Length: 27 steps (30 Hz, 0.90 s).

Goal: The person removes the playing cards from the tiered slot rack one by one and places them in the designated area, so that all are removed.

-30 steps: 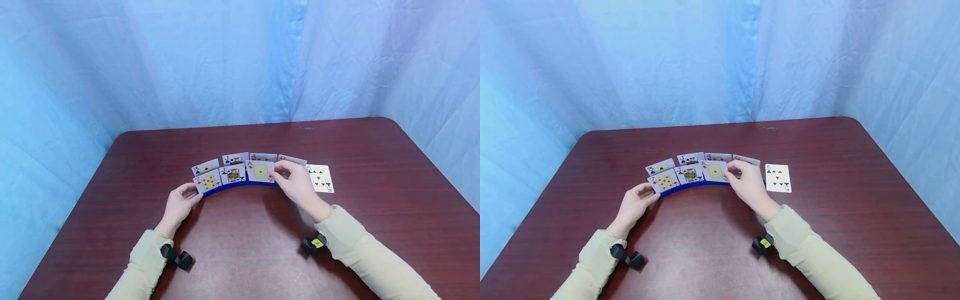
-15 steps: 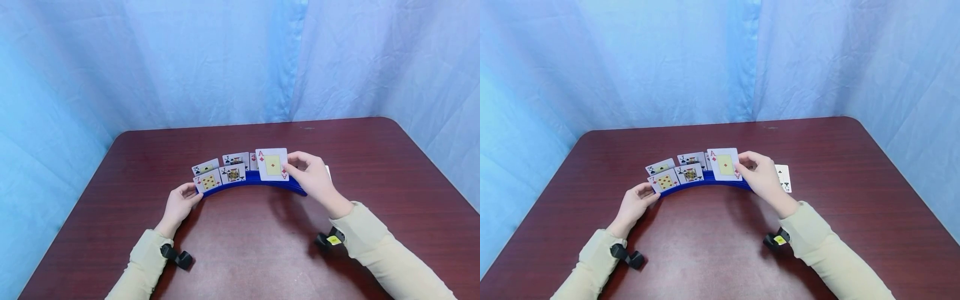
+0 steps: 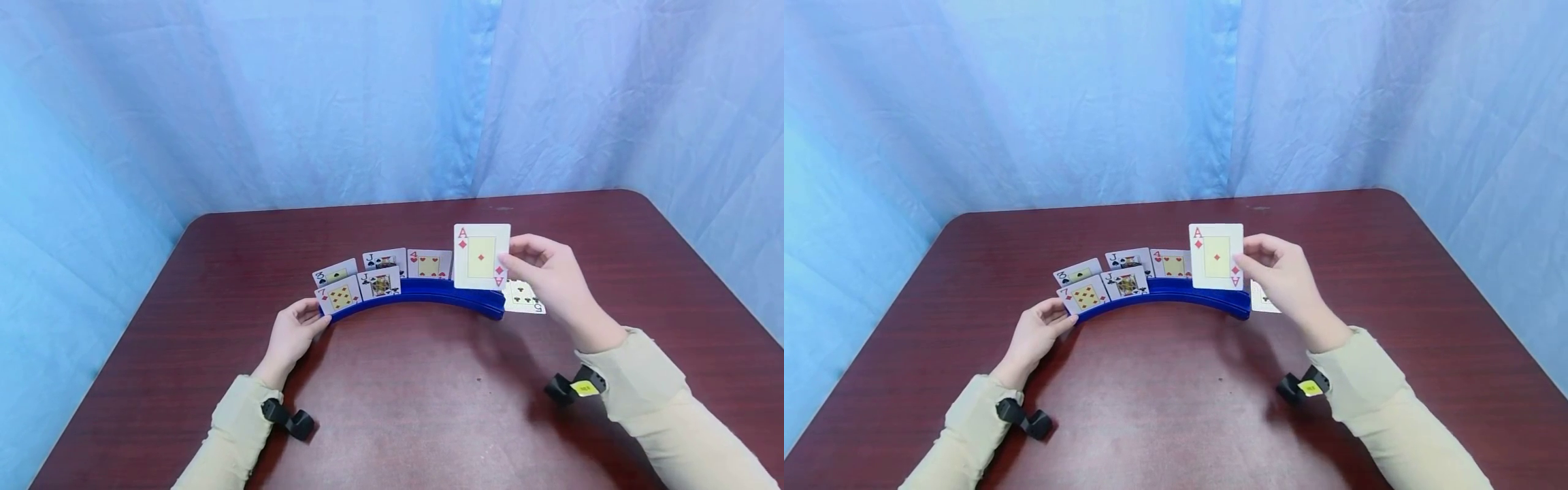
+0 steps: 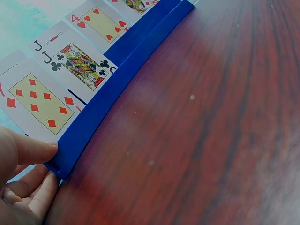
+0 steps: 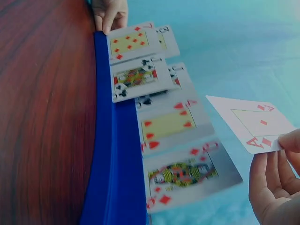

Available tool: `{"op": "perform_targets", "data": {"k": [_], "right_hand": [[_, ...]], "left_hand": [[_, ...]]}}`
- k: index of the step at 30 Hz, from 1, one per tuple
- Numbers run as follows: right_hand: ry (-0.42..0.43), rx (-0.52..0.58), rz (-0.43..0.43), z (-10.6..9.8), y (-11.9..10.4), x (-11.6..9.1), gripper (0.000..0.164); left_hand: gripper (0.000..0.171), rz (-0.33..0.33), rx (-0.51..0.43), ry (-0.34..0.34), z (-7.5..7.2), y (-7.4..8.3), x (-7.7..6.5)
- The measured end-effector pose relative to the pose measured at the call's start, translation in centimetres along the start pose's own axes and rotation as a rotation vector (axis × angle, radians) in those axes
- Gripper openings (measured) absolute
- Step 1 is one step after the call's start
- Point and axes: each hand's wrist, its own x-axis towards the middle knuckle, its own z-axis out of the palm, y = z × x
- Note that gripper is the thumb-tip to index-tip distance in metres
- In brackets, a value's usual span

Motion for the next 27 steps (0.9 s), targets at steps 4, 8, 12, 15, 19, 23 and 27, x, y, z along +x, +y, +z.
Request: {"op": "perform_targets", "data": {"k": [4, 8, 12, 15, 19, 23, 27], "right_hand": [[0.001, 0.093, -0.002, -1.3, 0.3, -0.1, 0.016], [0.002, 0.171, 0.011, -2.7, 0.7, -0.2, 0.019], [0.008, 0.240, 0.030, -4.0, 1.4, -0.2, 0.023], [0.003, 0.311, 0.036, -4.9, 1.9, -0.3, 0.024], [-0.011, 0.403, 0.055, -6.2, 2.8, -0.4, 0.025], [-0.016, 0.441, 0.093, -7.7, 3.9, -0.5, 0.026], [-0.010, 0.471, 0.128, -9.2, 5.1, -0.6, 0.026]], "left_hand": [[0.036, -0.005, 0.002, 0.000, 0.0, 0.0, -0.1], [0.036, -0.009, -0.002, -0.001, 0.0, 0.1, -0.1], [0.035, -0.007, -0.005, 0.000, 0.0, 0.1, -0.2], [0.035, 0.000, -0.005, 0.000, 0.0, 0.1, -0.2], [0.035, 0.006, -0.003, 0.000, 0.0, 0.1, -0.2], [0.036, 0.009, 0.003, 0.000, 0.0, 0.0, -0.2], [0.036, 0.012, 0.004, 0.001, 0.0, 0.0, -0.1]]}}
